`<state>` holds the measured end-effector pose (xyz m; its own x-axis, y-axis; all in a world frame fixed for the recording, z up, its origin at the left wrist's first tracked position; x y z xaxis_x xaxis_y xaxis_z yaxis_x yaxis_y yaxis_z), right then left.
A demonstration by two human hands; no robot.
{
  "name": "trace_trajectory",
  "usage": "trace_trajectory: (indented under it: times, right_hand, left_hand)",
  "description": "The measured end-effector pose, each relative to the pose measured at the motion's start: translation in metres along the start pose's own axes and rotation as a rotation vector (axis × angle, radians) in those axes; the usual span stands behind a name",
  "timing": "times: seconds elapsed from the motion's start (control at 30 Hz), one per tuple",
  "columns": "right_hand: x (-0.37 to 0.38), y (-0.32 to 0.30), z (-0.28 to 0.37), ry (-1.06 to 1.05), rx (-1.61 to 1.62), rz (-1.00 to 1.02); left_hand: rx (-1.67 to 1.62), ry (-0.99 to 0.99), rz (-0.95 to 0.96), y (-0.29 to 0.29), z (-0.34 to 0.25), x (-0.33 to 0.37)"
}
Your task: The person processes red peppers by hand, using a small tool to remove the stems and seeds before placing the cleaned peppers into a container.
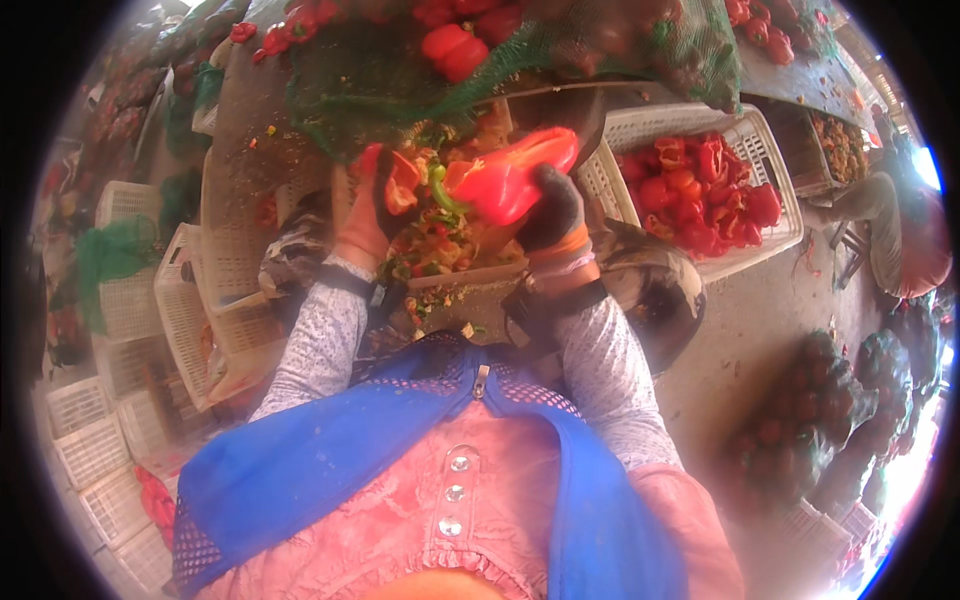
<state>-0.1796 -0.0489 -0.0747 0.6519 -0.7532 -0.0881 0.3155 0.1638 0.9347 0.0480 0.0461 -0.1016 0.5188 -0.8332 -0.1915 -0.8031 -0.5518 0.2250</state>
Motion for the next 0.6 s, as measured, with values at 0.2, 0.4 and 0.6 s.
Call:
trace_trajectory:
  times: [0.2, 0.4, 0.6]
  right_hand:
    - [0.008, -0.015, -0.001, -0.070, -0.101, -0.109]
    - [0.006, 0.020, 0.009, -0.125, -0.414, 0.079]
    - [-0.004, 0.029, 0.008, -0.157, -0.623, 0.069]
  left_hand:
    - [0.202, 0.065, -0.137, 0.007, -0.005, -0.002]
    - [0.102, -0.337, 0.247, 0.077, -0.097, -0.063]
    - [-0.037, -0.077, 0.254, 0.071, -0.064, -0.031]
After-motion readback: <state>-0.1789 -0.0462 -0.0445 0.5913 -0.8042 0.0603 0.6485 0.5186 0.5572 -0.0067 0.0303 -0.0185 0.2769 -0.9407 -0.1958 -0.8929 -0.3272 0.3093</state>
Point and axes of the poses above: each hand's wrist, its own x-axis towards the middle knuckle, its own y-axis out of the palm, z = x × y, the point moved 2 cm from there along x, towards the middle knuckle, and after that the axes turned 7 degrees about -z, right-handed, at the moved point
